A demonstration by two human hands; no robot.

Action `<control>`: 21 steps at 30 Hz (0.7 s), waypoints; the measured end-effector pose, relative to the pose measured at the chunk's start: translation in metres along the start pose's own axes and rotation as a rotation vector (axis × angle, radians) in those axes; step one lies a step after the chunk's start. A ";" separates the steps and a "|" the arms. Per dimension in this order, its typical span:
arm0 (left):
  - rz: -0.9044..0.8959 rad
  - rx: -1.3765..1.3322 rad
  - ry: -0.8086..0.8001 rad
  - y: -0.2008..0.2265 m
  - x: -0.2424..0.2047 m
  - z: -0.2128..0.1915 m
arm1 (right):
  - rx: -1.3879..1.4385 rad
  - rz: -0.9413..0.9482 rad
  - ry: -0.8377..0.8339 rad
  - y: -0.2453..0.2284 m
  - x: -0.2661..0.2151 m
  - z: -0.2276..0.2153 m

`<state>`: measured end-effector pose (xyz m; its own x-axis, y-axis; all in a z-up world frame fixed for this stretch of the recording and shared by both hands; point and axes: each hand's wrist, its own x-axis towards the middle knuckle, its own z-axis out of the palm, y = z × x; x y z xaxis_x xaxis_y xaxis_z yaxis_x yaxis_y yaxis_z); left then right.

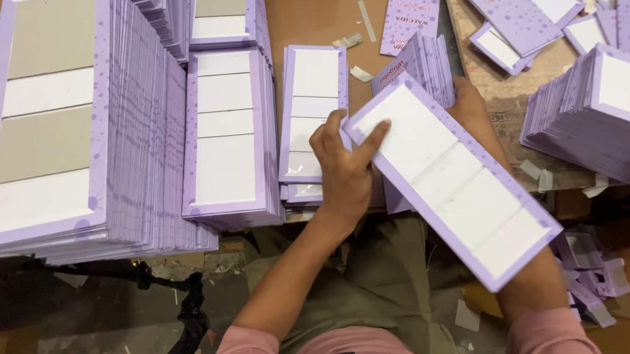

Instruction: The person repeatedly picks up purple rectangular cards from a large pile on the table, aligns them, and places them into a smaller stack. The person continues this repetitive stacking process throughout the clip.

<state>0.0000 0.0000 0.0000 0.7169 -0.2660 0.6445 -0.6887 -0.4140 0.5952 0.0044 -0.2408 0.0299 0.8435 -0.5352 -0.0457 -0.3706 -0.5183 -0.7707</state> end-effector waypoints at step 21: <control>-0.645 -1.268 0.116 0.030 -0.015 0.033 | 0.053 0.042 0.026 -0.025 -0.029 -0.007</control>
<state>-0.0277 -0.0378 -0.0074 0.9665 -0.2371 0.0981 0.0757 0.6287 0.7739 -0.0134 -0.2170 0.0544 0.8169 -0.5733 -0.0630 -0.3839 -0.4590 -0.8012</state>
